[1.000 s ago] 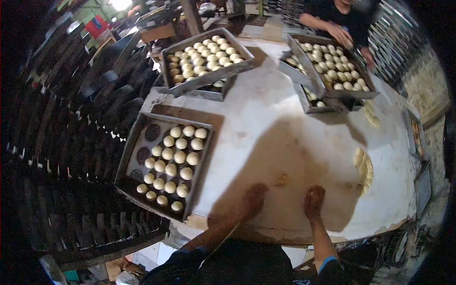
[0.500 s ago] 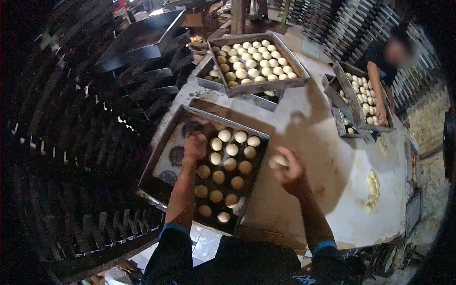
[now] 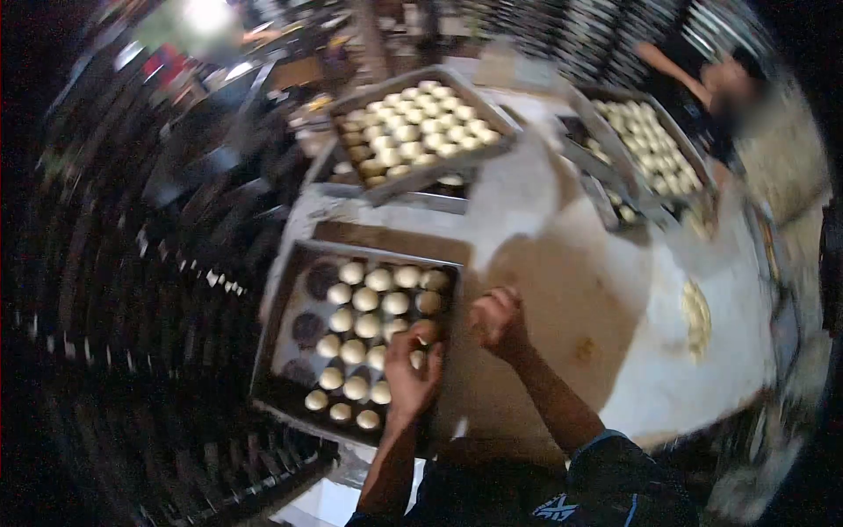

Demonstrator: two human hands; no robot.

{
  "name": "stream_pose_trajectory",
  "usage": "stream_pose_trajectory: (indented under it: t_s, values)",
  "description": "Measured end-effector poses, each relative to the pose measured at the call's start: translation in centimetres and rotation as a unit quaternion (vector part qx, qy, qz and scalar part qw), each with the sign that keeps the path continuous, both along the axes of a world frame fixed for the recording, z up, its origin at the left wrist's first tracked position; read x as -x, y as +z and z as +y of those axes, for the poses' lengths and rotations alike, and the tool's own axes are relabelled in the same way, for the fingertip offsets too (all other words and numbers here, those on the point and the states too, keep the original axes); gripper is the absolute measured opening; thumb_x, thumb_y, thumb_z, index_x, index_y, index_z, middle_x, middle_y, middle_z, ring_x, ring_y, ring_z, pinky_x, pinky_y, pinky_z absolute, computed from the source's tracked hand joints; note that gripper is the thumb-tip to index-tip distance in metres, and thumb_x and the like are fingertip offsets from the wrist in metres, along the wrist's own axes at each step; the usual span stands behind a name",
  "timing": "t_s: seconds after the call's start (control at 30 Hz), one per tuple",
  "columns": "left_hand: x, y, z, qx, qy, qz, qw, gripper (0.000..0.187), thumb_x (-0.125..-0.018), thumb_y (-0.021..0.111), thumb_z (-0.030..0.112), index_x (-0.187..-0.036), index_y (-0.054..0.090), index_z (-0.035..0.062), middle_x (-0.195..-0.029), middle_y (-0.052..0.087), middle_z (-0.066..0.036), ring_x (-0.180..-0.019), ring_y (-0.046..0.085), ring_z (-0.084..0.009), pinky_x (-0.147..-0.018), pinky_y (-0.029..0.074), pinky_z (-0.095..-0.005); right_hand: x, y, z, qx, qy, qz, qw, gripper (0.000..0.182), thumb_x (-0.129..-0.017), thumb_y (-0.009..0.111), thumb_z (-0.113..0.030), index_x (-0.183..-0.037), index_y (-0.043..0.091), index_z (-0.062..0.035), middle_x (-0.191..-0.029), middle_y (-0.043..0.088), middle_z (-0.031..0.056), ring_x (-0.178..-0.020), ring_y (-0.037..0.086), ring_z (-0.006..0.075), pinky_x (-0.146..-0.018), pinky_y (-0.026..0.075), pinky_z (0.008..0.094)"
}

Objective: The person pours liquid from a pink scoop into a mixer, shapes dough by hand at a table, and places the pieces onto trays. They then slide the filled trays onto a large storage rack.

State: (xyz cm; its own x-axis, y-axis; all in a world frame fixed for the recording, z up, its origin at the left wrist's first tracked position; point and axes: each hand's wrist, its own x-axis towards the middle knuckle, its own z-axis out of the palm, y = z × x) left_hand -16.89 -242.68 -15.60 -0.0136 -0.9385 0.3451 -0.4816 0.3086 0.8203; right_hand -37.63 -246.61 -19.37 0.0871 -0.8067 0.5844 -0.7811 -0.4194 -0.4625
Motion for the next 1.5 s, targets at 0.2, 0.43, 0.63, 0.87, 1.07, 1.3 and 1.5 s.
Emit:
stream_pose_trajectory:
  t_s: [0.2, 0.43, 0.63, 0.87, 1.07, 1.3, 1.5]
  values:
    - [23.3, -0.4, 3.8, -0.031, -0.389, -0.003, 0.921, 0.033, -0.078, 0.073, 0.019, -0.105, 0.061, 0.005, -0.094, 0.061, -0.012, -0.082, 0.06, -0.0249, -0.072, 0.051, -0.0371, 22.8, -6.5, 15.6, -0.056, -0.376, -0.121, 0.917, 0.018, -0.075, 0.064, -0.021, -0.085, 0.06, -0.0061, -0.088, 0.056, 0.0137, -0.092, 0.052, 0.0332, -0.079, 0.04, 0.0467]
    - [51.7, -11.9, 6.4, -0.096, -0.575, -0.141, 0.8, 0.054, -0.072, 0.079, 0.032, -0.114, 0.061, 0.0044, -0.098, 0.059, -0.011, -0.084, 0.059, -0.0243, -0.074, 0.05, -0.0384, 36.8, -9.1, 33.8, -0.133, -0.51, -0.076, 0.847, 0.012, -0.074, 0.064, -0.011, -0.083, 0.058, -0.006, -0.086, 0.058, 0.0108, -0.082, 0.055, 0.0307, -0.079, 0.039, 0.0445]
    - [76.6, -20.7, 2.4, -0.264, -0.321, -0.161, 0.895, 0.059, -0.073, 0.076, 0.043, -0.114, 0.062, 0.0027, -0.106, 0.063, -0.015, -0.092, 0.062, -0.0303, -0.073, 0.052, -0.0394, 38.4, -8.7, 33.9, -0.07, -0.495, -0.116, 0.858, 0.014, -0.07, 0.066, -0.011, -0.079, 0.056, -0.0064, -0.079, 0.056, 0.0097, -0.079, 0.054, 0.0288, -0.078, 0.037, 0.0428]
    - [72.5, -20.7, 2.0, -0.264, -0.478, -0.064, 0.835, 0.063, -0.068, 0.08, 0.042, -0.11, 0.061, -0.0017, -0.104, 0.065, -0.015, -0.086, 0.065, -0.0262, -0.066, 0.053, -0.04, 39.3, -7.6, 32.3, -0.075, -0.517, -0.15, 0.839, 0.013, -0.072, 0.067, -0.013, -0.077, 0.057, -0.0072, -0.077, 0.055, 0.0086, -0.081, 0.055, 0.0272, -0.08, 0.037, 0.0419]
    - [58.3, -16.9, 5.5, -0.34, -0.355, 0.043, 0.87, 0.046, -0.078, 0.076, 0.025, -0.114, 0.059, 0.0024, -0.101, 0.063, -0.012, -0.085, 0.062, -0.0214, -0.067, 0.052, -0.034, 39.5, -9.1, 31.0, -0.093, -0.545, -0.077, 0.83, 0.01, -0.076, 0.064, -0.017, -0.078, 0.06, -0.0077, -0.077, 0.059, 0.0095, -0.078, 0.057, 0.0286, -0.079, 0.04, 0.0415]
    - [37.6, -11.6, 15.3, -0.353, -0.321, 0.309, 0.823, 0.043, -0.087, 0.069, 0.029, -0.116, 0.051, 0.0016, -0.103, 0.06, -0.009, -0.094, 0.057, -0.016, -0.075, 0.049, -0.0278, 30.5, -9.5, 29.3, -0.178, -0.418, -0.134, 0.881, 0.018, -0.081, 0.063, -0.024, -0.082, 0.066, -0.0068, -0.087, 0.063, 0.0131, -0.085, 0.059, 0.0281, -0.081, 0.044, 0.0424]
    - [24.8, -11.6, 12.1, -0.338, -0.401, 0.274, 0.806, 0.039, -0.088, 0.068, 0.024, -0.115, 0.052, 0.0008, -0.101, 0.059, -0.009, -0.088, 0.058, -0.0171, -0.075, 0.05, -0.0298, 13.1, -7.9, 27.2, -0.11, -0.382, -0.334, 0.855, 0.034, -0.086, 0.064, -0.026, -0.107, 0.05, -0.0039, -0.091, 0.055, 0.0126, -0.092, 0.056, 0.0251, -0.079, 0.046, 0.0393]
